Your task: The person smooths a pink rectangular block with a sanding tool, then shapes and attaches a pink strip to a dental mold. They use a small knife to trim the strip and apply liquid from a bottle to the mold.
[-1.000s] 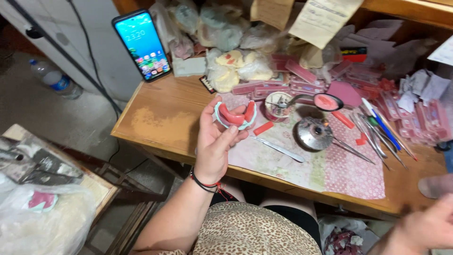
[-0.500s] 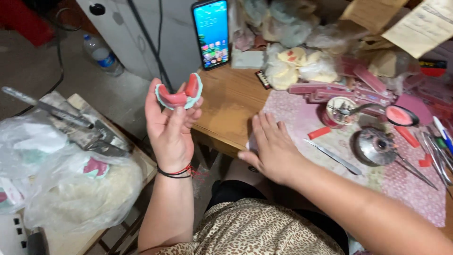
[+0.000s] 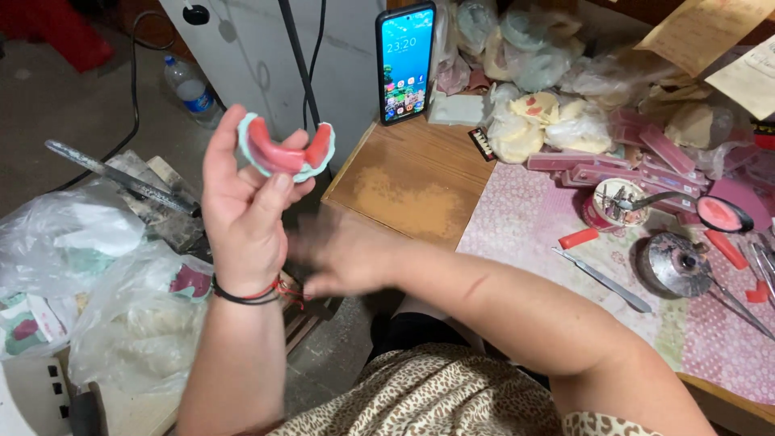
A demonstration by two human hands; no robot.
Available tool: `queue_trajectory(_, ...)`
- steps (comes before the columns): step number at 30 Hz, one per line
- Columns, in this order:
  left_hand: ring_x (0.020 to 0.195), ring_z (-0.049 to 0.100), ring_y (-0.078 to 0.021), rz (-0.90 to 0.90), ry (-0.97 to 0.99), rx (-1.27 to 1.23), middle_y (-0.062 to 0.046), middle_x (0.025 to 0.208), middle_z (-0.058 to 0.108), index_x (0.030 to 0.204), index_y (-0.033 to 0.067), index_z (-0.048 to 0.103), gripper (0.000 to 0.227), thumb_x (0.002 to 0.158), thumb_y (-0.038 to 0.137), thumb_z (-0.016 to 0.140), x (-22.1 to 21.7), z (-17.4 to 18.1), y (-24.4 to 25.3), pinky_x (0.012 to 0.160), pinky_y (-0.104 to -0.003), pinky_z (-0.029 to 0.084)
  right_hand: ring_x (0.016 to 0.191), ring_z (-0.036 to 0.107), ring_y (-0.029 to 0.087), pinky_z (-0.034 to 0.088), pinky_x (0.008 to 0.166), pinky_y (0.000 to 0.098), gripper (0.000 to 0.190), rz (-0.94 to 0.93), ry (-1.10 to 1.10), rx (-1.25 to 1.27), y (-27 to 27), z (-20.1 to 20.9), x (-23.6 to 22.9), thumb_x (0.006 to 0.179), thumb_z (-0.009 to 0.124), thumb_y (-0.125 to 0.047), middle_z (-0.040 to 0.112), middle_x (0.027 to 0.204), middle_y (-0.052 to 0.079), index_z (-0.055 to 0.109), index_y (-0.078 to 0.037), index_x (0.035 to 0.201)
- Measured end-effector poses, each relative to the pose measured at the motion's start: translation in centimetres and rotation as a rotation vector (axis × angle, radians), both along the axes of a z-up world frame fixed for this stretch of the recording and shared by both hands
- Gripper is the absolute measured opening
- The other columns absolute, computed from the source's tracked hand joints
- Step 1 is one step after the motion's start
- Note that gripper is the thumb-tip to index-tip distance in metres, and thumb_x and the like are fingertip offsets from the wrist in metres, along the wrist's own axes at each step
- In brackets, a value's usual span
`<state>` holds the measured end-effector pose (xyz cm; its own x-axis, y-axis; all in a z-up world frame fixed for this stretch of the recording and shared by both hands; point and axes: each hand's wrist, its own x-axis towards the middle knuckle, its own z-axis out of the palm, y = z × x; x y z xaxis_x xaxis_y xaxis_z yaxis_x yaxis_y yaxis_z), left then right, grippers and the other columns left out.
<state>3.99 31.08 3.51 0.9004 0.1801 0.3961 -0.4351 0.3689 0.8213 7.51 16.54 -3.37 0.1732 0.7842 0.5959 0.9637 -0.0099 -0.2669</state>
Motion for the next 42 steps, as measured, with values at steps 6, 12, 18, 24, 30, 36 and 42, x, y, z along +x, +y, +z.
queue_trajectory(6, 0.112, 0.072, -0.0293, -0.168, -0.006, 0.274, -0.030, 0.123, 0.071, 0.158, 0.0119, 0.035, 0.077, 0.093, 0.001, 0.076, 4.1, -1.2, -0.1, 0.092, -0.036, 0.067, 0.094, 0.078, 0.023, 0.059, 0.097, 0.0494, 0.027, -0.023, 0.104, -0.561, -6.7, -0.5, -3.1, 0.104, 0.055, -0.039, 0.078, 0.088, 0.002, 0.071, -0.021, 0.114)
queue_trajectory(12, 0.098, 0.077, -0.0351, -0.114, -0.037, 1.224, -0.016, 0.102, 0.080, 0.150, 0.0144, 0.054, 0.076, 0.081, 0.025, 0.084, 7.1, 0.6, -3.5, 0.082, -0.049, 0.063, 0.085, 0.071, 0.023, 0.061, 0.069, 0.0392, 0.018, -0.867, 0.076, -0.067, -16.3, 0.1, 4.0, 0.090, 0.077, -0.032, 0.059, 0.104, -0.005, 0.071, -0.030, 0.107)
queue_trajectory(18, 0.084, 0.077, -0.0311, -0.049, -0.246, 1.918, -0.002, 0.079, 0.075, 0.101, 0.0323, 0.074, 0.031, 0.074, 0.048, 0.071, 10.6, -0.5, -10.0, 0.068, -0.049, 0.060, 0.088, 0.072, 0.026, 0.059, 0.075, 0.0395, 0.014, -0.999, 0.314, 0.138, -18.1, -1.5, 5.1, 0.094, 0.075, -0.019, 0.061, 0.105, -0.002, 0.075, -0.025, 0.107)
queue_trajectory(24, 0.087, 0.077, -0.0312, -0.183, -0.308, 2.153, -0.006, 0.083, 0.077, 0.097, 0.0166, 0.081, 0.034, 0.074, 0.040, 0.071, 13.1, -2.9, -14.6, 0.072, -0.050, 0.061, 0.101, 0.070, 0.036, 0.058, 0.085, 0.0486, 0.015, -0.985, 0.370, 0.123, -18.1, -1.1, 4.9, 0.096, 0.071, -0.015, 0.066, 0.104, 0.007, 0.074, -0.017, 0.110)
queue_trajectory(30, 0.089, 0.076, -0.0312, -0.204, -0.285, 2.173, -0.006, 0.084, 0.076, 0.098, 0.0158, 0.081, 0.032, 0.076, 0.037, 0.073, 13.1, -2.7, -15.1, 0.076, -0.053, 0.061, 0.095, 0.071, 0.033, 0.058, 0.081, 0.0485, 0.018, -0.964, 0.361, 0.069, -18.5, -1.6, 5.5, 0.094, 0.072, -0.016, 0.069, 0.093, 0.006, 0.073, -0.019, 0.112)
queue_trajectory(36, 0.100, 0.073, -0.0418, -0.119, -0.166, 1.830, -0.014, 0.097, 0.076, 0.106, 0.0119, 0.075, 0.026, 0.090, 0.031, 0.074, 8.4, 2.6, -9.9, 0.083, -0.058, 0.057, 0.107, 0.070, 0.033, 0.057, 0.090, 0.0472, 0.024, -0.812, 0.324, 0.067, -18.7, -0.5, 4.7, 0.093, 0.071, -0.011, 0.074, 0.108, 0.005, 0.075, -0.020, 0.115)
queue_trajectory(42, 0.109, 0.069, -0.0330, 0.118, -0.546, 1.250, -0.007, 0.113, 0.074, 0.102, 0.0163, 0.082, 0.019, 0.089, 0.005, 0.073, 6.8, -6.5, -5.8, 0.091, -0.045, 0.057, 0.114, 0.067, 0.046, 0.055, 0.090, 0.0597, 0.029, -0.630, 0.265, -0.007, -18.3, 1.8, 2.9, 0.093, 0.064, 0.002, 0.072, 0.129, 0.018, 0.076, -0.010, 0.117)
